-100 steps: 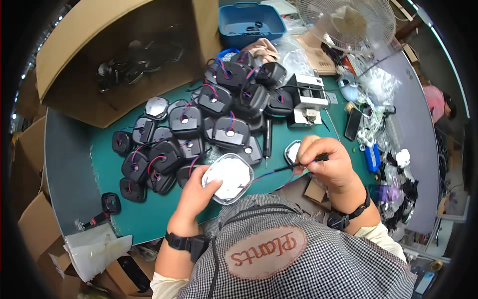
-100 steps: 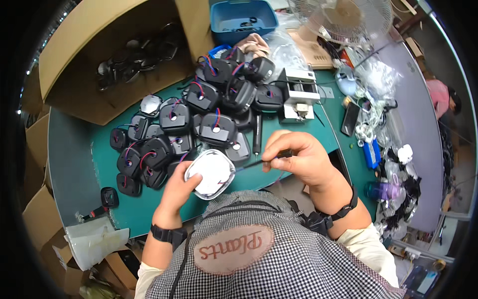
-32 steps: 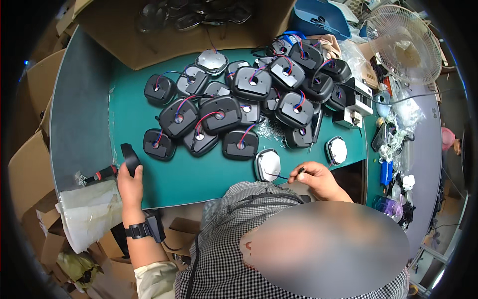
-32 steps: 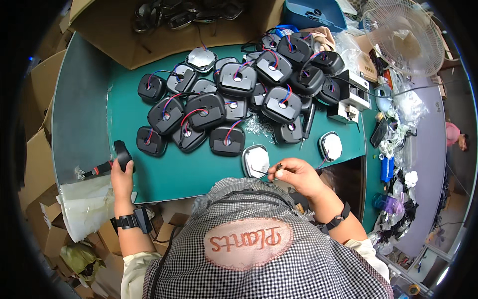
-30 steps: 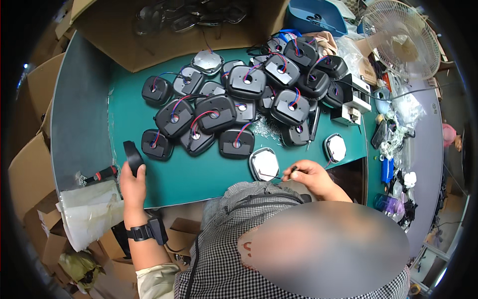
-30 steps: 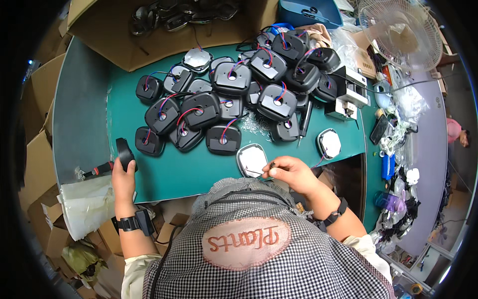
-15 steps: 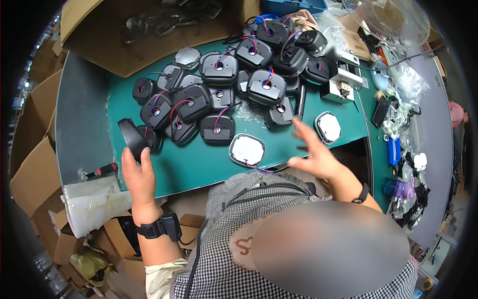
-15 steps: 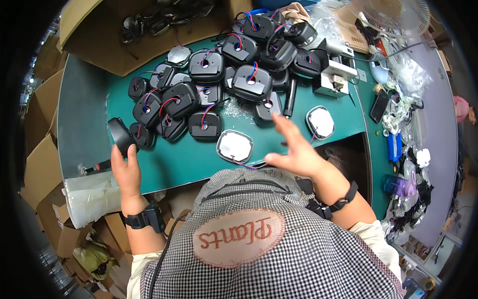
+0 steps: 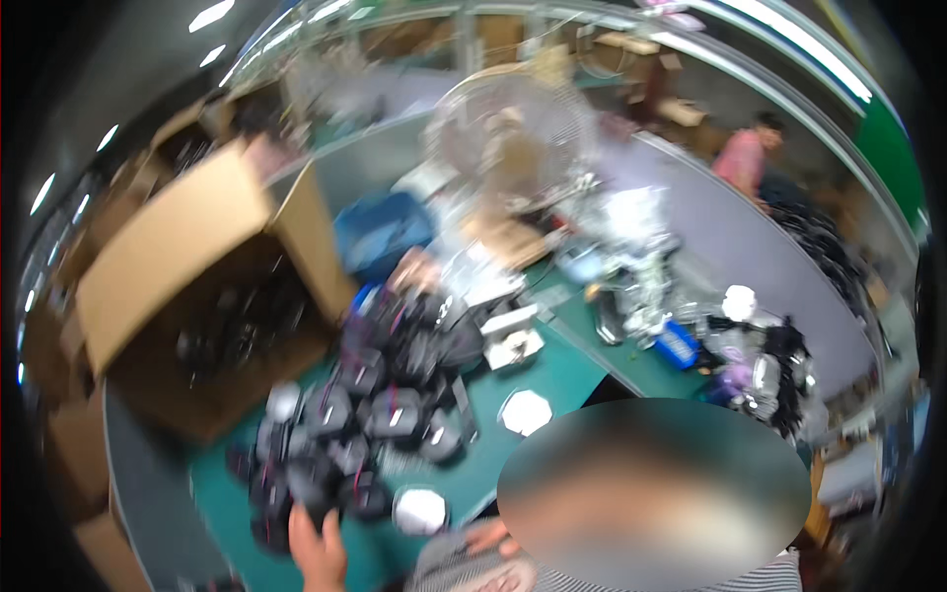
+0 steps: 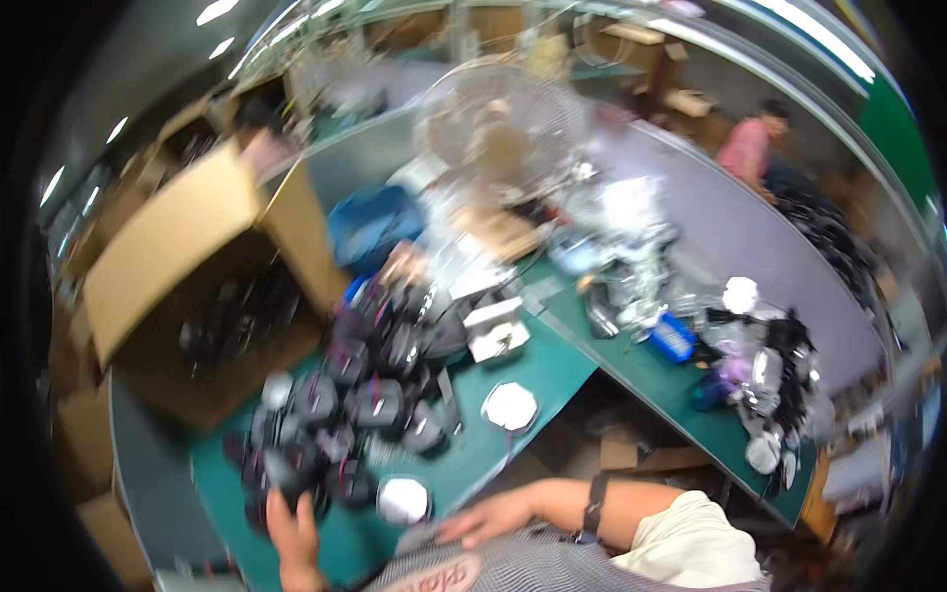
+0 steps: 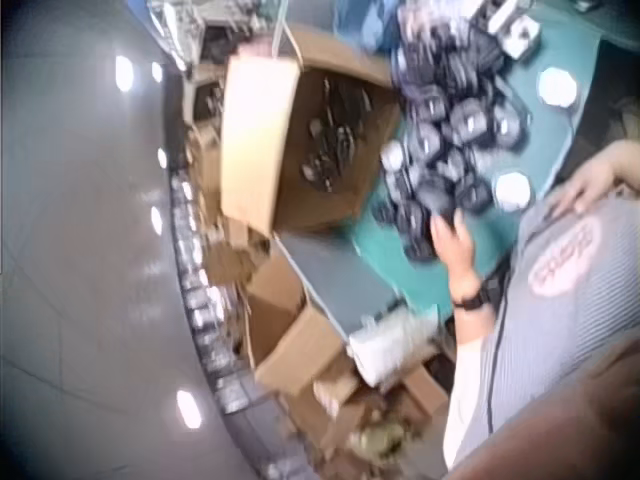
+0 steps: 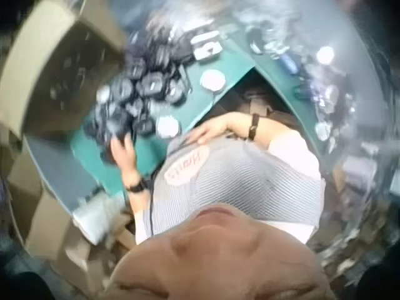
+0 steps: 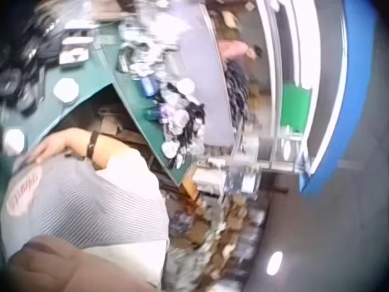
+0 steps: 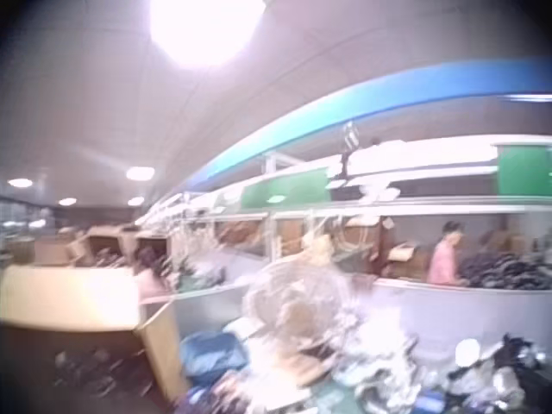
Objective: Assembling and inspecting black plastic enclosures with internal wiring at a factory workstation.
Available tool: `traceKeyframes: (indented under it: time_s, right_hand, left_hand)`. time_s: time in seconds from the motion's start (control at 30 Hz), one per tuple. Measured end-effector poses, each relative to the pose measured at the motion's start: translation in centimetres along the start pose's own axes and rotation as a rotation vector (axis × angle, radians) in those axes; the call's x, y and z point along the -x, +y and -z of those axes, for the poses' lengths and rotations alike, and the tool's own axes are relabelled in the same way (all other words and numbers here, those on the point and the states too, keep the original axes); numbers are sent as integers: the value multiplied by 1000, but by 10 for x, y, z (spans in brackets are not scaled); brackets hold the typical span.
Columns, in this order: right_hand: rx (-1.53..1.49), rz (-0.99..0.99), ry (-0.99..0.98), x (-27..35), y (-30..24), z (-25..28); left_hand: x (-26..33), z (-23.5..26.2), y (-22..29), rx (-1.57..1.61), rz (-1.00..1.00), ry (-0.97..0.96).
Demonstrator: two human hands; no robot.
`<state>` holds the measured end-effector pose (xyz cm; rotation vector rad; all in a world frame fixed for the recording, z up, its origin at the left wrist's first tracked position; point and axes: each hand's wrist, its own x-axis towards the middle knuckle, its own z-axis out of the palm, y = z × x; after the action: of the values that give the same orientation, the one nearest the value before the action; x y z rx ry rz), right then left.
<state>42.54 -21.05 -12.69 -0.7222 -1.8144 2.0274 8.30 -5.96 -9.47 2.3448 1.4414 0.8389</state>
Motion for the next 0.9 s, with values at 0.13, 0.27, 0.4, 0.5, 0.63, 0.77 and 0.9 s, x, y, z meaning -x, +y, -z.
traceKeyframes:
  time_s: [0.13, 0.27, 0.4, 0.5, 0.63, 0.77, 0.9]
  right_hand:
    - [-468, -242, 167, 49, 44, 0]
    - [-555, -285, 581, 83, 138, -18]
    - [-750, -553, 504, 92, 214, -89]
    - [-576, -603, 440, 88, 278, -149]
    - [-238, -613, 625, 84, 187, -90]
    - [49, -530, 884, 74, 119, -37]
    - [64, -466, 967, 72, 82, -12]
  left_hand:
    - [-10, 28, 39, -10, 1, 12]
    - [-26, 13, 10, 66, 40, 29]
    - [-50, 18, 17, 17, 71, 29]
    - [-63, 34, 35, 106, 93, 57]
    - [-75, 63, 57, 221, 50, 136]
    - [-82, 68, 54, 296, 87, 175]
    - [-82, 65, 51, 248, 9, 157]
